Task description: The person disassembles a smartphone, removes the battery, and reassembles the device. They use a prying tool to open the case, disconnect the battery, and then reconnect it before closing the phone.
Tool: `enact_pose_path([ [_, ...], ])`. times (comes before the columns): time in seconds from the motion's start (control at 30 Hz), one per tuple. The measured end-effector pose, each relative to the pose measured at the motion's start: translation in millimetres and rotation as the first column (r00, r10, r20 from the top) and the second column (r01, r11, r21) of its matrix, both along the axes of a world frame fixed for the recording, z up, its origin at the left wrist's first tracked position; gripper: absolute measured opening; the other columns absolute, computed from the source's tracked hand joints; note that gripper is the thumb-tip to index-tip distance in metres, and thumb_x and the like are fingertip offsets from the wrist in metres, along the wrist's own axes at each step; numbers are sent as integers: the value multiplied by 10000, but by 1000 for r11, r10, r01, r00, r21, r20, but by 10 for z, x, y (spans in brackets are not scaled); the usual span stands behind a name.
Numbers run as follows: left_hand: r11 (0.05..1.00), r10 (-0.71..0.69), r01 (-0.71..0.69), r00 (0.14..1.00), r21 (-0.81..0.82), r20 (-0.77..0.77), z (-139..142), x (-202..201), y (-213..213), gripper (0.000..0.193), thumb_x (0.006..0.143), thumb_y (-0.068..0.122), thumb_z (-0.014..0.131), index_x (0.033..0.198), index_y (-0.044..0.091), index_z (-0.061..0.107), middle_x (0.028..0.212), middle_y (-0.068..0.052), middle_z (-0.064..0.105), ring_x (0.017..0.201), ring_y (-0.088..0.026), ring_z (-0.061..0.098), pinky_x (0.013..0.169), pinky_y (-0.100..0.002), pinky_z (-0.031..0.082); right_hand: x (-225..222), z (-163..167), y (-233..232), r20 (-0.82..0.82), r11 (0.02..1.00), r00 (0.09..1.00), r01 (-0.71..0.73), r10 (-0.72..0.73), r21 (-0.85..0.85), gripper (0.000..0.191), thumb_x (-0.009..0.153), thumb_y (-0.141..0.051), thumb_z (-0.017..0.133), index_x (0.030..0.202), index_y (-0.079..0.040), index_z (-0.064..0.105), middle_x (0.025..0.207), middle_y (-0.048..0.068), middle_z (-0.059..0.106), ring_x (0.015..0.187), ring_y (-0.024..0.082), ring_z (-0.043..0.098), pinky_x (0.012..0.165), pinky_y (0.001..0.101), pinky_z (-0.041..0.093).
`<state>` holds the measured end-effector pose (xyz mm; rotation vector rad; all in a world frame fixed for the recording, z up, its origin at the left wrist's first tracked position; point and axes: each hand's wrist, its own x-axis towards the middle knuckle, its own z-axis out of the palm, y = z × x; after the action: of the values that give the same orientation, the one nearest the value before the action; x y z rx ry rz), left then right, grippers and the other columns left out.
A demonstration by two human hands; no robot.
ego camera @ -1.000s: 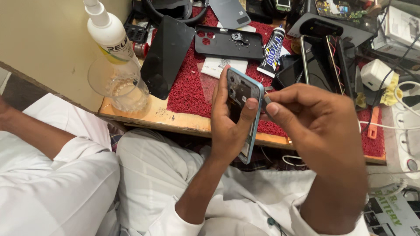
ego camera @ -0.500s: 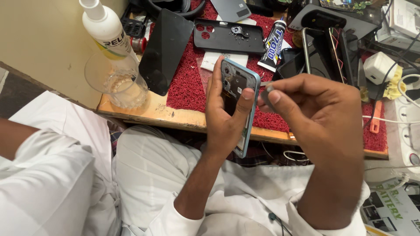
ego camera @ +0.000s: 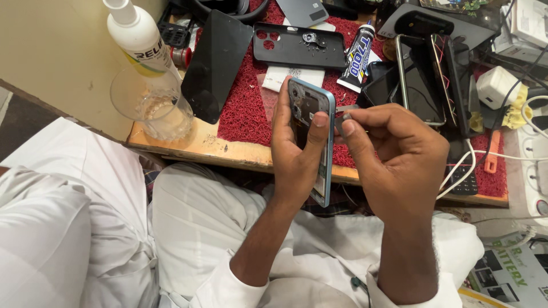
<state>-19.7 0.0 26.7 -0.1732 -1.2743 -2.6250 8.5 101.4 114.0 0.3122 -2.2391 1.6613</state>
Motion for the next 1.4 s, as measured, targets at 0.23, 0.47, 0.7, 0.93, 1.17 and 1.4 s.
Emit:
enact_pose_path([
  [0.23,955,-201,202,979,215,-26,-155,-57,70,821,1060,380,640,1659,-7,232,1245,-44,587,1125,-97,583,983,-262,514,-180,-15,225,234,980,963,-88,130,-181,112,950,16,731,1045,75,723,957,124,758,859,142,734,825,263,618],
  [0.47,869,-311,252,947,425,75,-274,-115,168,669,1047,373,615,1540,-28,404,1196,-55,628,1094,-96,607,984,-248,506,-540,-311,471,284,817,872,-198,399,-541,118,930,-11,738,1038,37,743,928,121,757,825,164,727,763,302,608],
  [0.7,992,-29,22,998,125,51,-179,-413,17,755,1022,441,691,1562,-22,438,1054,-64,562,906,-122,550,761,-271,509,-785,-491,450,441,844,883,-110,-158,525,140,823,-121,835,925,-44,777,768,70,759,704,136,689,678,276,546],
  [0.93,724,236,-163,972,-670,19,166,-1107,-96,1049,812,628,683,1583,36,290,1242,-131,586,1041,-211,706,766,-348,656,-1339,-275,507,91,844,917,-314,388,-435,110,948,-25,733,1032,-14,662,983,68,688,889,152,706,875,365,652],
  [1.17,417,314,-382,912,-824,-264,263,-1649,-145,997,873,617,745,1551,-4,358,1299,-160,593,1207,-312,633,942,-451,557,-1884,-269,440,80,759,892,-330,446,-561,146,930,11,701,1053,-13,626,990,125,695,860,174,711,832,407,662],
  [1.4,370,261,-288,945,-883,-199,198,-2018,-129,982,861,606,743,1542,7,367,1293,-146,610,1184,-290,657,913,-443,572,-2233,-472,493,154,765,900,-243,407,-597,233,893,2,699,1112,-1,621,1018,142,713,874,199,731,811,399,668],
])
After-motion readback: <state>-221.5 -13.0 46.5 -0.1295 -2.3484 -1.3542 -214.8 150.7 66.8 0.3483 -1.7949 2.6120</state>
